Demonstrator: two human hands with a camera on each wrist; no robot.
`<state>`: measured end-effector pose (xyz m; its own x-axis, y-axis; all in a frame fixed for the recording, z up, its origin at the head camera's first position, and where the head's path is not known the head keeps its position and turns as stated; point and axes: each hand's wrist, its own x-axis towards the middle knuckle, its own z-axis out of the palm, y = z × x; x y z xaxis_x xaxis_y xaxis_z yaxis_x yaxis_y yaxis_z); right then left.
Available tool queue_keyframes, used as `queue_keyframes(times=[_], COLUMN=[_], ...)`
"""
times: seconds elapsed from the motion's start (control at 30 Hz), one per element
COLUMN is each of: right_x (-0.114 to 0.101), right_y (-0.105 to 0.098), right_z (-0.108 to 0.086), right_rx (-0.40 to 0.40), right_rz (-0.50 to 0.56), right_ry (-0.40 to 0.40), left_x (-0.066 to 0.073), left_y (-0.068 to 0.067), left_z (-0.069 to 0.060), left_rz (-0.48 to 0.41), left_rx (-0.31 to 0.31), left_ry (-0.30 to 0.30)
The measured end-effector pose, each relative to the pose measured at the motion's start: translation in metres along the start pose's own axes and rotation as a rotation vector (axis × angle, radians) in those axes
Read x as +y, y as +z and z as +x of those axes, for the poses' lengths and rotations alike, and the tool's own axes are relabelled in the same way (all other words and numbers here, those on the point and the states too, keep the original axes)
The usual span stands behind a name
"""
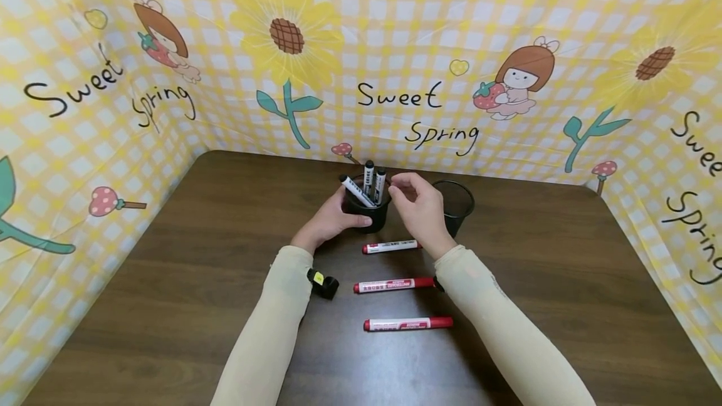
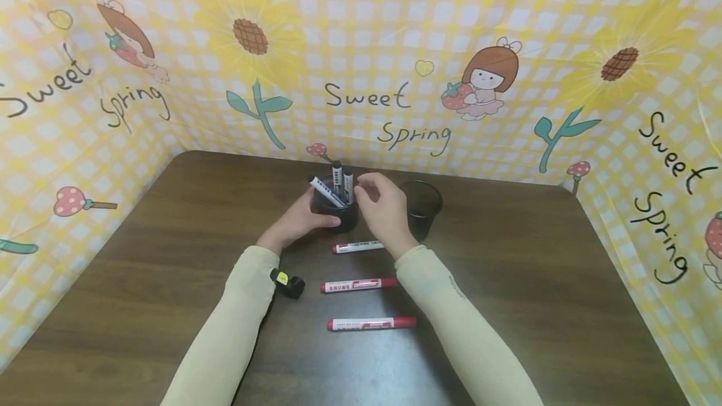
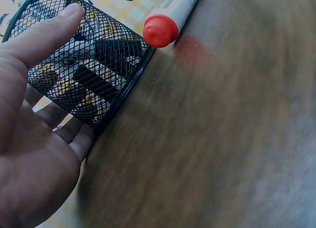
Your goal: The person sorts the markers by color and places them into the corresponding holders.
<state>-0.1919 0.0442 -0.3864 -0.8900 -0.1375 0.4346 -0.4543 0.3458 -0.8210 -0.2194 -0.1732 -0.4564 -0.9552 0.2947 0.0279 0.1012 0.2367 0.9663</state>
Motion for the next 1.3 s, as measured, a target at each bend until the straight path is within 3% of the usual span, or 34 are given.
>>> queue_keyframes(times=[0.3, 0.4, 0.6, 0.73, 0.9, 1.17, 1.3], right_x=[-0.004, -0.008, -0.008, -0.004, -0.003, -0.002, -0.002], right_y=[-0.023, -0.032, -0.047, -0.056, -0.063, -0.068, -0.068], right_z=[-0.019, -0.029, -0.053, -0.066, -0.078, -0.087, -0.092], right_rx=[-0.061, -0.158, -0.430, -0.535, -0.596, -0.613, -0.676], right_rz=[-0.061, -0.104, -0.251, -0.324, -0.375, -0.470, -0.554], right_ry=[0.002, -0.004, -0.036, -0.037, -0.032, -0.090, -0.102], left_x=[-0.003, -0.003, -0.003, -0.002, 0.002, 0.002, 0.000], left_y=[0.000, -0.001, -0.001, -0.001, -0.001, -0.001, -0.001], left_z=[0.002, 0.002, 0.002, 0.001, -0.002, -0.002, -0.001], left_rz=[-0.022, -0.021, -0.002, 0.009, 0.000, -0.017, -0.013], left_rx=[0.003, 0.001, 0.000, 0.004, 0.012, 0.010, 0.007], left_ry=[-0.008, -0.004, -0.001, -0.032, -0.079, -0.081, -0.083])
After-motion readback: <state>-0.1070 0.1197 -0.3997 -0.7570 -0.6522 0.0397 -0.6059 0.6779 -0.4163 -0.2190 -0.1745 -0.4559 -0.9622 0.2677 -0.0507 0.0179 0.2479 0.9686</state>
